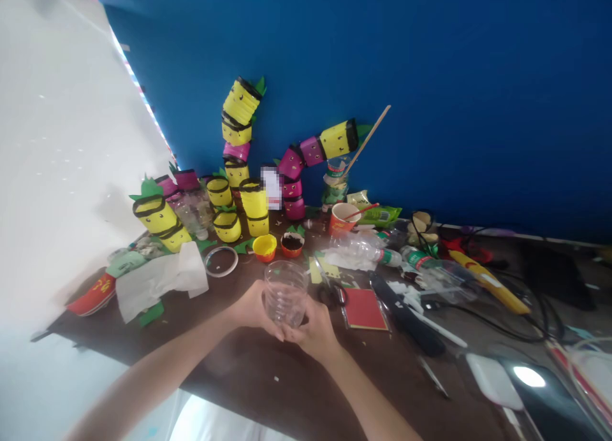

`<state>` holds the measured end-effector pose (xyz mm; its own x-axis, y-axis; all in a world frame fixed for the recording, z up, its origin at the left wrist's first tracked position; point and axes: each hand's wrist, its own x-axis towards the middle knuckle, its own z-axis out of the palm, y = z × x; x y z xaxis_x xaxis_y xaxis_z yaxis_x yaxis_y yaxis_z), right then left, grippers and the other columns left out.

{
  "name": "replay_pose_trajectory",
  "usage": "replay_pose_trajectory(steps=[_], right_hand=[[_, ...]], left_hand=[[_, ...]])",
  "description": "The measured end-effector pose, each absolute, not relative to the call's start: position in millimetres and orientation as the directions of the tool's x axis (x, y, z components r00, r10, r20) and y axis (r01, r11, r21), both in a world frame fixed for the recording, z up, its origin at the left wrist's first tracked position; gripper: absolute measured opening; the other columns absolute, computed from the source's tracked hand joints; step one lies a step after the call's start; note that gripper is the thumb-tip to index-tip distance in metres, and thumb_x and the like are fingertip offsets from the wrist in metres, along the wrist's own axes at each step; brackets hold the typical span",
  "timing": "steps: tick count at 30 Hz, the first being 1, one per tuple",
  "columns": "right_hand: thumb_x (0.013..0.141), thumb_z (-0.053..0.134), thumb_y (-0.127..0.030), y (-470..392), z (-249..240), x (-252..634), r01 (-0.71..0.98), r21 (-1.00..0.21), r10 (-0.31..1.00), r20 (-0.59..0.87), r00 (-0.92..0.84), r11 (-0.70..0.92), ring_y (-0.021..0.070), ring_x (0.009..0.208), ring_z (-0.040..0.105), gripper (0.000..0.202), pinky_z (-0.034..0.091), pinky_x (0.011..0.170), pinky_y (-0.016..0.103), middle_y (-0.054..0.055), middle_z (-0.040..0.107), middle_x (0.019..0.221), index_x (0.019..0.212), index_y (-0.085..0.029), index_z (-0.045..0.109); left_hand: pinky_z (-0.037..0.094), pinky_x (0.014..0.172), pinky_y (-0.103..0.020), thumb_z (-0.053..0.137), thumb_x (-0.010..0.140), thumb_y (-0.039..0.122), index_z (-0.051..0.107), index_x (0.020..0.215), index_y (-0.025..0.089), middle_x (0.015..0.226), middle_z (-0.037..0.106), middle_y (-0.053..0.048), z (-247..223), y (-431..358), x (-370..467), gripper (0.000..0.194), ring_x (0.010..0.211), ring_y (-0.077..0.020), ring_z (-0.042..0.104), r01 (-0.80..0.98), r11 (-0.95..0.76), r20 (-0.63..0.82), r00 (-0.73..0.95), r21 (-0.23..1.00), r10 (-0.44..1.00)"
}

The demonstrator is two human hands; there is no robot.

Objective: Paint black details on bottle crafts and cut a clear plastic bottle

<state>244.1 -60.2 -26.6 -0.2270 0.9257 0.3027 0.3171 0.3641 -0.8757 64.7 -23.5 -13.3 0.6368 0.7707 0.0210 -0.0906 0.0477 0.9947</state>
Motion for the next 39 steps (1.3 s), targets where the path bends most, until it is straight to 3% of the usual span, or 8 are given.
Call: replay_pose_trajectory(steps=[5,10,16,22,26,30,35,39], right_hand=[[0.068,0.073,-0.046,-59.0,-23.0,245.5,0.333,-0.845,0.904,0.349,-0.247,0.418,0.0270,0.084,0.072,0.042,0.060,0.072,0.035,0.011,0.074,0.096,0.099,-0.017,0.067],[0.077,0.065,-0.048,-52.0,-24.5,246.9,0.346,-0.865,0.915,0.262,-0.306,0.363,0.0280,0.093,0.069,0.044,0.056,0.085,0.041,0.009,0.073,0.102,0.110,-0.019,0.065],[0.087,0.052,-0.051,-46.2,-40.3,250.0,0.242,-0.909,0.917,0.260,-0.302,0.338,0.0269,0.126,0.050,0.055,0.040,0.105,0.046,0.011,0.055,0.134,0.134,-0.023,0.045],[0.087,0.053,-0.049,-49.2,-26.8,250.0,0.361,-0.879,0.944,0.241,-0.225,0.311,0.0261,0.116,0.055,0.050,0.046,0.097,0.041,0.011,0.058,0.123,0.128,-0.021,0.049],[0.089,0.047,-0.049,-50.5,-16.6,252.0,0.439,-0.816,0.925,0.314,-0.212,0.377,0.0270,0.109,0.056,0.050,0.049,0.091,0.040,0.012,0.060,0.114,0.129,-0.020,0.051],[0.092,0.041,-0.049,-49.2,-18.3,253.9,0.438,-0.818,0.927,0.308,-0.215,0.373,0.0257,0.102,0.059,0.048,0.052,0.084,0.037,0.011,0.061,0.108,0.129,-0.022,0.052],[0.089,0.047,-0.052,-46.2,-24.4,249.4,0.410,-0.836,0.930,0.302,-0.209,0.364,0.0264,0.106,0.059,0.049,0.051,0.088,0.039,0.011,0.061,0.112,0.126,-0.021,0.055],[0.084,0.053,-0.056,-45.3,-23.1,245.0,0.291,-0.905,0.947,0.269,-0.178,0.311,0.0259,0.106,0.061,0.050,0.051,0.091,0.040,0.011,0.063,0.113,0.120,-0.022,0.058]], left_hand=[[0.051,0.093,-0.046,0.092,0.033,0.030,0.065,0.115,0.010,0.104,0.072,-0.014,-17.5,-23.7,64.9,0.088,0.101,-0.0343,0.066,-0.109,0.082,0.007,0.639,0.991,0.769],[0.047,0.098,-0.046,0.091,0.038,0.035,0.059,0.123,0.013,0.115,0.068,-0.015,-21.2,-16.4,65.8,0.094,0.110,-0.0335,0.062,-0.150,0.098,0.017,0.623,0.984,0.782],[0.044,0.100,-0.044,0.083,0.059,0.044,0.057,0.125,0.015,0.121,0.064,-0.015,-15.8,-9.2,64.1,0.077,0.113,-0.0298,0.060,-0.155,0.090,0.026,0.617,0.984,0.787],[0.044,0.100,-0.044,0.085,0.057,0.039,0.060,0.118,0.014,0.115,0.067,-0.013,-12.7,-8.9,62.2,0.070,0.109,-0.0282,0.062,-0.180,0.118,0.005,0.566,0.977,0.824],[0.048,0.095,-0.043,0.089,0.050,0.032,0.061,0.116,0.014,0.112,0.068,-0.012,-12.6,-9.3,62.4,0.075,0.105,-0.0267,0.064,-0.173,0.156,-0.029,0.577,0.973,0.816],[0.051,0.089,-0.040,0.088,0.049,0.035,0.064,0.109,0.012,0.102,0.071,-0.012,-12.7,-10.8,62.9,0.069,0.095,-0.0248,0.067,-0.145,0.128,-0.033,0.523,0.981,0.852],[0.053,0.079,-0.032,0.082,0.057,0.046,0.066,0.108,0.010,0.090,0.073,-0.008,-16.4,-12.6,62.8,0.065,0.081,-0.0200,0.068,-0.126,0.013,0.044,0.442,0.992,0.896],[0.052,0.081,-0.031,0.083,0.055,0.048,0.067,0.108,0.010,0.090,0.072,-0.008,-18.3,-11.7,60.8,0.067,0.082,-0.0205,0.067,-0.132,0.021,0.041,0.449,0.991,0.893]])
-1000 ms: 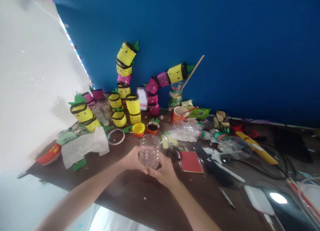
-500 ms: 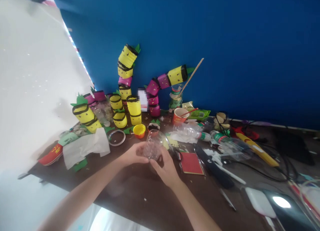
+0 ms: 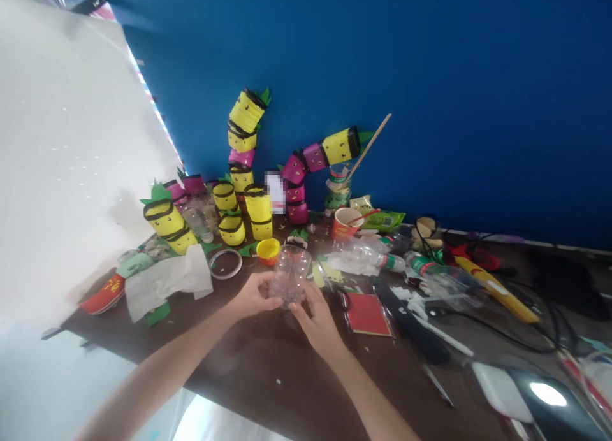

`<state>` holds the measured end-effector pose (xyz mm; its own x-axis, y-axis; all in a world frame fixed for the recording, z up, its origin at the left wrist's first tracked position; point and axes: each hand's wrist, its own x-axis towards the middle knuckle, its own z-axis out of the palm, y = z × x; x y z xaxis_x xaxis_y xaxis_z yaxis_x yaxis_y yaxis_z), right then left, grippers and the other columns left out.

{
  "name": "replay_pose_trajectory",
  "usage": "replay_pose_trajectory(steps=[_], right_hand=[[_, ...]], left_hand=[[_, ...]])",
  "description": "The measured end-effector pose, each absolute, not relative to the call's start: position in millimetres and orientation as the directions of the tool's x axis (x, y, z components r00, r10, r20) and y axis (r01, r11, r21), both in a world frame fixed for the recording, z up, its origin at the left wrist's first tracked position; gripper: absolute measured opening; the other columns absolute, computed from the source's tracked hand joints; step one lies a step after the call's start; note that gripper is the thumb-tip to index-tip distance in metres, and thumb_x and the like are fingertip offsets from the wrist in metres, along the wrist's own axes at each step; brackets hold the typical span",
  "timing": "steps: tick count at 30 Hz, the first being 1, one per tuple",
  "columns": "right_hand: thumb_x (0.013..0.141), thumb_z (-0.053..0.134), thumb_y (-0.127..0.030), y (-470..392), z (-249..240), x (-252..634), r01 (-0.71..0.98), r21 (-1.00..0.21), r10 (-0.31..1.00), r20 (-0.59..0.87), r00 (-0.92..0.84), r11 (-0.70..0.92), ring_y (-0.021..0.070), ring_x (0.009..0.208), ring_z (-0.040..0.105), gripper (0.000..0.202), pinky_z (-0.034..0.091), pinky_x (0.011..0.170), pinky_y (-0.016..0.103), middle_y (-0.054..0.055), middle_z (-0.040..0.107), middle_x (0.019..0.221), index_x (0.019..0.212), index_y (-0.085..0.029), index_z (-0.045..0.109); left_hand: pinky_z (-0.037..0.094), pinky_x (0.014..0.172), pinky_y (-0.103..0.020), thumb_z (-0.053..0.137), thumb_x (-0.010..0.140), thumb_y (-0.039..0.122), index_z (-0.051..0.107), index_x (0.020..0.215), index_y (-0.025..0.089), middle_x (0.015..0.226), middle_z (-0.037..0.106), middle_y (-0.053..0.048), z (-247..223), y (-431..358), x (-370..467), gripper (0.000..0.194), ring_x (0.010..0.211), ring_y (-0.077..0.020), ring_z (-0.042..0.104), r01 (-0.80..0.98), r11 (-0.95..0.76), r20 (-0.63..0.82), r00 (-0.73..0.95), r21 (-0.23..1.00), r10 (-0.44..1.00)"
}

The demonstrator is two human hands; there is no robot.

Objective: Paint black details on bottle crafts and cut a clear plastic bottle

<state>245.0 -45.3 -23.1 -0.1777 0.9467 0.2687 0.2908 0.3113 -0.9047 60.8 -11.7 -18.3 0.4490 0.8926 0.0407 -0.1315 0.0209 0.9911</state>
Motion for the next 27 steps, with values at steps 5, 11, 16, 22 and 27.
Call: replay_pose_trajectory(steps=[5,11,16,22,27], right_hand=[[0.074,0.065,-0.061,-45.9,-16.6,241.8,-0.009,-0.992,0.967,0.128,-0.220,0.129,0.0256,0.095,0.068,0.059,0.055,0.087,0.042,0.012,0.068,0.107,0.117,-0.022,0.055],[0.067,0.074,-0.055,-50.3,-13.5,241.5,-0.145,-0.988,0.972,0.085,-0.219,0.054,0.0260,0.092,0.069,0.051,0.055,0.085,0.042,0.010,0.071,0.098,0.104,-0.023,0.058],[0.069,0.072,-0.057,-52.3,-16.9,246.8,-0.080,-0.993,0.966,0.104,-0.237,0.087,0.0277,0.097,0.067,0.056,0.052,0.090,0.045,0.012,0.070,0.101,0.110,-0.022,0.058],[0.077,0.066,-0.054,-47.7,-24.5,249.0,0.004,-0.992,0.963,0.121,-0.241,0.126,0.0254,0.104,0.064,0.056,0.050,0.096,0.043,0.013,0.062,0.113,0.121,-0.021,0.055],[0.080,0.063,-0.051,-50.2,-25.2,247.1,0.043,-0.986,0.942,0.141,-0.305,0.162,0.0192,0.097,0.064,0.055,0.052,0.093,0.036,0.011,0.049,0.121,0.128,-0.025,0.056]], left_hand=[[0.051,0.087,-0.037,0.085,0.052,0.045,0.067,0.109,0.011,0.095,0.073,-0.010,-16.7,-11.6,58.4,0.069,0.090,-0.0249,0.067,-0.193,0.120,-0.004,0.512,0.974,0.859],[0.049,0.090,-0.041,0.084,0.057,0.042,0.068,0.109,0.010,0.099,0.072,-0.013,-10.5,-15.7,56.7,0.064,0.093,-0.0268,0.067,-0.233,0.169,-0.009,0.564,0.958,0.826],[0.050,0.090,-0.041,0.086,0.053,0.039,0.066,0.111,0.011,0.100,0.072,-0.011,-6.0,-15.0,55.1,0.068,0.096,-0.0279,0.067,-0.124,0.122,-0.027,0.583,0.985,0.812],[0.048,0.095,-0.042,0.085,0.056,0.037,0.058,0.117,0.015,0.111,0.068,-0.012,-16.2,-10.0,56.7,0.070,0.103,-0.0255,0.064,-0.107,0.076,0.001,0.587,0.991,0.809],[0.047,0.095,-0.042,0.090,0.045,0.029,0.053,0.119,0.015,0.114,0.065,-0.013,-17.0,-12.0,56.5,0.084,0.107,-0.0276,0.062,-0.030,-0.030,0.041,0.561,0.999,0.827]])
